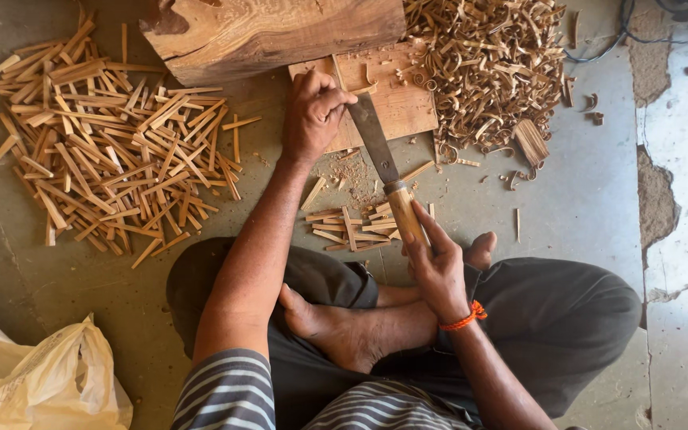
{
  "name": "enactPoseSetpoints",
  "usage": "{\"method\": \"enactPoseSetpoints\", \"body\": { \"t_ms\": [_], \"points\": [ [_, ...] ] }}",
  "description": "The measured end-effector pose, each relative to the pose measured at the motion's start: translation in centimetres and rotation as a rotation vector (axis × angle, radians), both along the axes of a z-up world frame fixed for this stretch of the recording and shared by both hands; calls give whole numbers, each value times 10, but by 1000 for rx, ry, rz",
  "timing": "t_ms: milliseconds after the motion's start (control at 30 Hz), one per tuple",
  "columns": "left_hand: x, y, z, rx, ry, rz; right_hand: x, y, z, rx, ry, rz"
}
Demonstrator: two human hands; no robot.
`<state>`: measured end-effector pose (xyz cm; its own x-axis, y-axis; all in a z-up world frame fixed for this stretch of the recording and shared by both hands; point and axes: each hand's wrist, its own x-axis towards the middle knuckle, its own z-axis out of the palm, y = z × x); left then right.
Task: The person sits cross-legged on the floor and uses a chisel to carve small wooden sticks. They hold the sticks with one hand and strike the chisel with the other to shave off wood, creating a pile of shavings and finished pieces.
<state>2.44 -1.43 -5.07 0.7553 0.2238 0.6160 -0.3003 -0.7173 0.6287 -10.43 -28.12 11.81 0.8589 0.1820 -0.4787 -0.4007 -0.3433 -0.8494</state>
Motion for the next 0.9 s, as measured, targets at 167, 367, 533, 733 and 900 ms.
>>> {"method": "enactPoseSetpoints", "body": {
  "t_ms": [167, 367, 533, 733, 900],
  "points": [
    [4, -3, 2, -12, 8, 9, 28, 26, -29, -49, -80, 41],
    [-10, -3, 17, -86, 28, 6, 35, 43, -55, 147, -158, 24],
    [9, -2, -4, -174, 6, -25, 18, 24, -28, 414, -85, -153],
    [2, -1, -1, 97, -64, -4, 2, -10, -27, 301, -109, -146],
    [-1, -2, 15, 45, -25, -61, -5, -22, -27, 212, -60, -95]
  ]
}}
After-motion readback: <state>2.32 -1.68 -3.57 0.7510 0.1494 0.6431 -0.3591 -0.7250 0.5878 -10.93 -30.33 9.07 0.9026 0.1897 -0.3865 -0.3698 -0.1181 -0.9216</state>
